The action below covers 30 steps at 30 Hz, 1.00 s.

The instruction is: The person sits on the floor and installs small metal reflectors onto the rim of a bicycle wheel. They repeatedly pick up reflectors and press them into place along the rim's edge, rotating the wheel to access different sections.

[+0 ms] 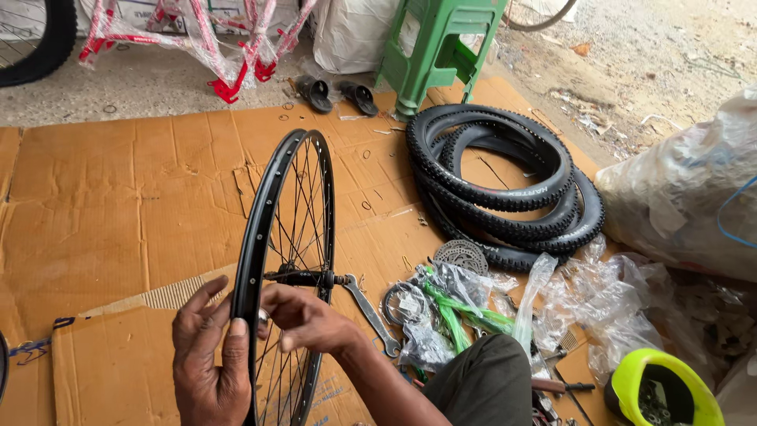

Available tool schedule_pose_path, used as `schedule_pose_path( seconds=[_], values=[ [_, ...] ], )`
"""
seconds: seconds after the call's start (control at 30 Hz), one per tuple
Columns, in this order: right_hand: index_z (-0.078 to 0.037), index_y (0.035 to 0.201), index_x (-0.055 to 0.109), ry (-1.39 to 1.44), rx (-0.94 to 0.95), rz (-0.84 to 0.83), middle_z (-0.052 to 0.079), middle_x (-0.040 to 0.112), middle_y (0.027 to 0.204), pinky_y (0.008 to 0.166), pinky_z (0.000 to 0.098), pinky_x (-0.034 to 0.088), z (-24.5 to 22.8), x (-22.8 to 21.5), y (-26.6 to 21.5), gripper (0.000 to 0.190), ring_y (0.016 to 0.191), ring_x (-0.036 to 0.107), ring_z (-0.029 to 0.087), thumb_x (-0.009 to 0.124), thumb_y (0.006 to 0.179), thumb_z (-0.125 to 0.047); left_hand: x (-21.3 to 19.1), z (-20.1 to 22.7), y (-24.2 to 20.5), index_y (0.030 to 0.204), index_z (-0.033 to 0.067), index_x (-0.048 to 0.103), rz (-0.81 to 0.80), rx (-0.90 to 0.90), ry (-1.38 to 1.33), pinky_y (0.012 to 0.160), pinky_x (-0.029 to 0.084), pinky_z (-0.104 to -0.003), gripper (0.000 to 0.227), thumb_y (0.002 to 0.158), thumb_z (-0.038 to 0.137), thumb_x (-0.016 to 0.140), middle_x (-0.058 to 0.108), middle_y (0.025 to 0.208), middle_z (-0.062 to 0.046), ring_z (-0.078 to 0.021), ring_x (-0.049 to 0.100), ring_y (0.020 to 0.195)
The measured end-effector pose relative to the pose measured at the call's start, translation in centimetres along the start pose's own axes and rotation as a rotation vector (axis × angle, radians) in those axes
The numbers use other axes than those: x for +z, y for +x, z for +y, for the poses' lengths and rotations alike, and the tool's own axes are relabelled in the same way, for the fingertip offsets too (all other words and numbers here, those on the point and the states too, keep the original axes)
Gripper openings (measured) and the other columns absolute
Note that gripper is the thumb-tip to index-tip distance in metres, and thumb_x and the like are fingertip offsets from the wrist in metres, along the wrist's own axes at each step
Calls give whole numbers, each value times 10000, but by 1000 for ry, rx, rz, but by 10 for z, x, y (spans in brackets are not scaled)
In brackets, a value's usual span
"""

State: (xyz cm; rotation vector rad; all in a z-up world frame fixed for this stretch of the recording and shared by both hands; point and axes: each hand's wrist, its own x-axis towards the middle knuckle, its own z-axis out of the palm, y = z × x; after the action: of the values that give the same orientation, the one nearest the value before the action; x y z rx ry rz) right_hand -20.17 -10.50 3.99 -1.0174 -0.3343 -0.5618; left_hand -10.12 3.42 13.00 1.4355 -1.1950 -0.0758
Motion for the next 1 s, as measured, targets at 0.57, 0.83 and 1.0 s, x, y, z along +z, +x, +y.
schedule_pose_path(
  seconds=[0.57,0.83,1.0],
  values=[
    [-67,1227,568,-312,198,246,10,642,1117,945,260,545,15,10,3,338,1045,625,90,793,977,-101,3,-2,-8,1269,-3,669,-1,-58,-69,1038,506,-392,327,1043,183,523,554,1405,-195,-244,570,1295],
    [-135,1040,639,-3,78,134,-2,660,1128,955,278,527,-25,26,11,298,1077,627,103,867,849,-151,3,-6,-6,1248,0,672,15,-59,-95,986,550,-366,314,1041,178,518,547,1406,-185,-253,572,1305],
    [-84,1145,660,-442,271,273,16,688,1030,872,300,545,0,32,16,313,974,631,119,784,926,-270,3,-2,-7,1274,-15,662,4,-23,-45,1014,529,-377,321,1052,161,513,546,1408,-200,-273,551,1332]
  ],
)
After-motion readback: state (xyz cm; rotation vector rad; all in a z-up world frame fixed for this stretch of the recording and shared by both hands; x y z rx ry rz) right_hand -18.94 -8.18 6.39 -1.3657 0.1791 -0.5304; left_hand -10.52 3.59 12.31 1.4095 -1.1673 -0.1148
